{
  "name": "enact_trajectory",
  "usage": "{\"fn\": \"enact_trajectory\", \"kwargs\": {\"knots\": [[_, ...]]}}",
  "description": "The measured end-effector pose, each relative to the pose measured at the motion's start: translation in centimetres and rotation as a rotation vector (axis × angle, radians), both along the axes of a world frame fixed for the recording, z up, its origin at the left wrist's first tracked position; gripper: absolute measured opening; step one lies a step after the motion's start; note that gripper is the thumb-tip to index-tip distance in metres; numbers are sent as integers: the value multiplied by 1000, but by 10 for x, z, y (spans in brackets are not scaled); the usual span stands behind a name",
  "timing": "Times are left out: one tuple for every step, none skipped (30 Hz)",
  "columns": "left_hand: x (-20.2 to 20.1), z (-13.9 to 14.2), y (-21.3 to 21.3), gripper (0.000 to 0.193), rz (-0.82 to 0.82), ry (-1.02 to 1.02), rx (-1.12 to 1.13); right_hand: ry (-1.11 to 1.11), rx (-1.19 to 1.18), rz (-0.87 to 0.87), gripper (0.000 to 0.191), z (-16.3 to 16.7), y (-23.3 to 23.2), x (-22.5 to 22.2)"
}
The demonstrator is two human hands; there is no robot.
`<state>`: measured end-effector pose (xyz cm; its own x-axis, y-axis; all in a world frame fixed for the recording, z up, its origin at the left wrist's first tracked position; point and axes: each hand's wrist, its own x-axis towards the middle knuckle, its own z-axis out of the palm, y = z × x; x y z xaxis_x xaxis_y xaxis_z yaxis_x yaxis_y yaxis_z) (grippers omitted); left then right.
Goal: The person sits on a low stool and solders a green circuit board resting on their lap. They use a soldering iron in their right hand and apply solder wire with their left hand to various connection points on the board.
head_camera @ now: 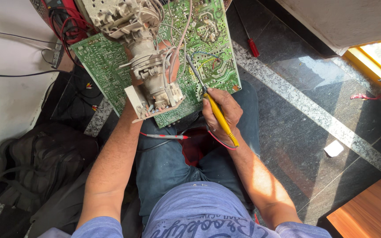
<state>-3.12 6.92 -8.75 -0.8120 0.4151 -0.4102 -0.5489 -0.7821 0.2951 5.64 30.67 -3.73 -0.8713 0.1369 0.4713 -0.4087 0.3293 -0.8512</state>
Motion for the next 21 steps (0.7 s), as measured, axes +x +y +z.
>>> {"fn": "enact_trajectory", "kwargs": {"knots": [[1, 0, 0, 109, 1, 0, -2, 0, 1, 2, 25, 0, 0, 0], [0, 0, 0, 109, 6, 0, -7, 1, 2, 4, 25, 0, 0, 0], [0, 0, 0, 109, 6, 1, -5, 2, 8, 3, 25, 0, 0, 0], [0, 0, 0, 109, 8, 0, -4, 3, 14, 2, 25, 0, 0, 0], [-1, 0, 0, 109, 9, 4, -3, 5, 21, 0, 25, 0, 0, 0], [-2, 0, 1, 109, 11, 8, -2, 5, 19, 1, 25, 0, 0, -1], [-2, 0, 1, 109, 14, 9, 4, 3, 17, 2, 25, 1, 0, -1], [-3, 0, 1, 108, 15, 11, 7, 1, 14, 4, 26, 1, -1, 0], [-5, 0, 2, 108, 16, 13, 17, 4, 18, 6, 26, 1, -1, 0], [-7, 0, 2, 108, 16, 15, 23, 8, 21, 8, 25, 1, 0, 0], [-8, 0, 3, 108, 19, 22, 25, 11, 25, 10, 25, 1, 0, 1], [-9, 0, 3, 108, 21, 26, 25, 12, 28, 10, 26, 2, 0, 1], [-11, 0, 3, 108, 23, 29, 29, 14, 30, 11, 26, 2, 0, 2], [-12, 0, 3, 108, 24, 30, 32, 16, 32, 11, 26, 1, 0, 1], [-12, 0, 4, 108, 26, 33, 33, 14, 30, 10, 26, 1, 0, 1], [-13, 0, 4, 108, 27, 33, 34, 11, 28, 8, 26, 1, 0, 1], [-13, 0, 4, 108, 28, 35, 35, 10, 25, 7, 26, 0, -1, 1], [-14, 0, 4, 108, 29, 35, 31, 11, 27, 3, 26, 0, -1, 1], [-14, 0, 4, 108, 29, 34, 36, 13, 29, 0, 26, 0, -1, 1], [-14, 0, 4, 108, 30, 37, 37, 17, 31, -3, 27, 0, -1, 1], [-15, 0, 4, 108, 31, 36, 41, 12, 34, -1, 27, 0, -1, 2]]}}
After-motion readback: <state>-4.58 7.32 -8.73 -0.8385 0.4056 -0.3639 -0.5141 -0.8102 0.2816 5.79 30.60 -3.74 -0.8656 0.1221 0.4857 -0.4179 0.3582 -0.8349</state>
